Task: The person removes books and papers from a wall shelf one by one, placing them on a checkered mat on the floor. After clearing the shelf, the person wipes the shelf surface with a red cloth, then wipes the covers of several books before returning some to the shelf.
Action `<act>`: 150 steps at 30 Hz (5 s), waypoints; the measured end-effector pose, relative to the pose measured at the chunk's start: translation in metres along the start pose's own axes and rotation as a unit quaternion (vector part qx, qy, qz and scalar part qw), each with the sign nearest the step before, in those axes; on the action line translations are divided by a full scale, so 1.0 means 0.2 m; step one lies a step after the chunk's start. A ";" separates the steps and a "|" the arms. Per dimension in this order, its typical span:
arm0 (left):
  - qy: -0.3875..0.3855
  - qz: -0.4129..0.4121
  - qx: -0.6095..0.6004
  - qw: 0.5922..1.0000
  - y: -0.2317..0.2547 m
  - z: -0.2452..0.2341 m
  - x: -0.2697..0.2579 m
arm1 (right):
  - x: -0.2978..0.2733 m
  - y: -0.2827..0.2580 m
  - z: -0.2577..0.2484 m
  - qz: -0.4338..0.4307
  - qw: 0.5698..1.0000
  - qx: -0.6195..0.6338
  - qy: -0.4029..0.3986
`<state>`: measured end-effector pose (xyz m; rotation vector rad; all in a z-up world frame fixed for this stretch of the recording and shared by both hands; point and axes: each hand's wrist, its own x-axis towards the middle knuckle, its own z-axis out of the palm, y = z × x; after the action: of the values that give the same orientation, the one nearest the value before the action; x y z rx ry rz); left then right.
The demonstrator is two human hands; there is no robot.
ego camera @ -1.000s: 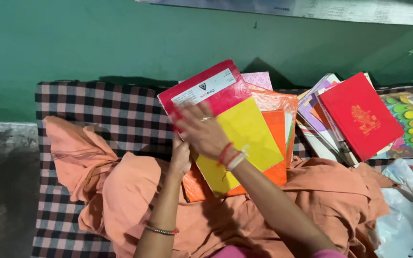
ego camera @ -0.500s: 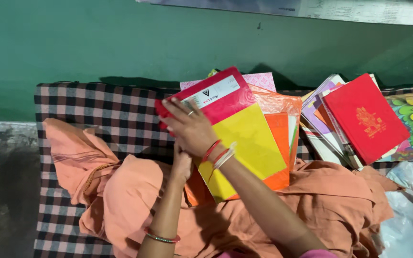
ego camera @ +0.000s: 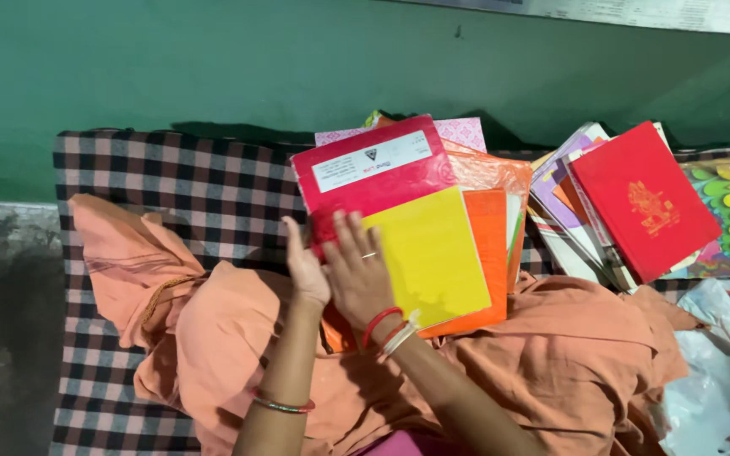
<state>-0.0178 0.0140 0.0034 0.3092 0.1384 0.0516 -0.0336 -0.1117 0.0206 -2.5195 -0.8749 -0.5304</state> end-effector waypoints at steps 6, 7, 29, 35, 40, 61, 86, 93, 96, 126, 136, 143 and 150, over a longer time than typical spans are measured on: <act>0.018 0.034 0.172 0.984 -0.03 0.02 0.02 | 0.00 0.28 -0.13 -0.034 0.997 -0.058 0.044; -0.002 0.041 0.215 0.976 -0.04 0.05 0.01 | -0.02 0.37 -0.17 -0.006 0.995 -0.090 0.049; 0.077 0.075 0.128 0.986 -0.09 -0.01 0.04 | 0.34 0.56 -0.28 0.112 0.984 -0.063 0.126; 0.032 -0.001 0.050 0.998 -0.07 -0.03 0.02 | 0.13 0.21 -0.25 -0.170 0.983 0.054 0.045; -0.021 -0.043 0.024 0.999 -0.02 -0.02 0.03 | 0.36 0.38 -0.23 -0.027 0.997 -0.012 0.074; -0.095 -0.027 0.020 0.995 -0.05 -0.21 0.03 | 0.44 0.31 -0.19 0.034 0.994 -0.023 0.100; -0.055 -0.076 -0.103 0.990 -0.04 -0.22 0.04 | 0.48 0.05 -0.18 -0.041 0.997 -0.003 0.063; -0.016 -0.006 -0.095 0.995 -0.03 -0.26 0.05 | 0.28 0.00 -0.15 -0.242 0.968 0.007 -0.070; -0.026 -0.006 -0.064 0.998 -0.05 -0.23 0.02 | 0.34 0.24 -0.16 -0.048 0.998 -0.041 0.003; 0.027 0.055 0.288 0.956 0.29 0.09 -0.08 | -0.12 0.66 -0.45 0.061 0.982 -0.154 0.094; 0.128 0.243 0.811 0.517 0.01 0.47 0.20 | -0.14 0.51 -0.38 0.096 0.977 -0.047 0.184; 0.063 0.203 0.748 0.629 0.07 0.50 0.30 | -0.18 0.51 -0.39 0.089 0.971 -0.106 0.193; -0.040 0.225 0.721 0.654 0.01 0.37 0.08 | -0.05 0.42 -0.23 0.251 0.922 -0.068 0.286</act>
<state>0.0085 -0.0044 0.0712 1.9754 -0.0244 0.4349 0.0039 -0.1994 0.0339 -2.3572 0.0264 -1.0880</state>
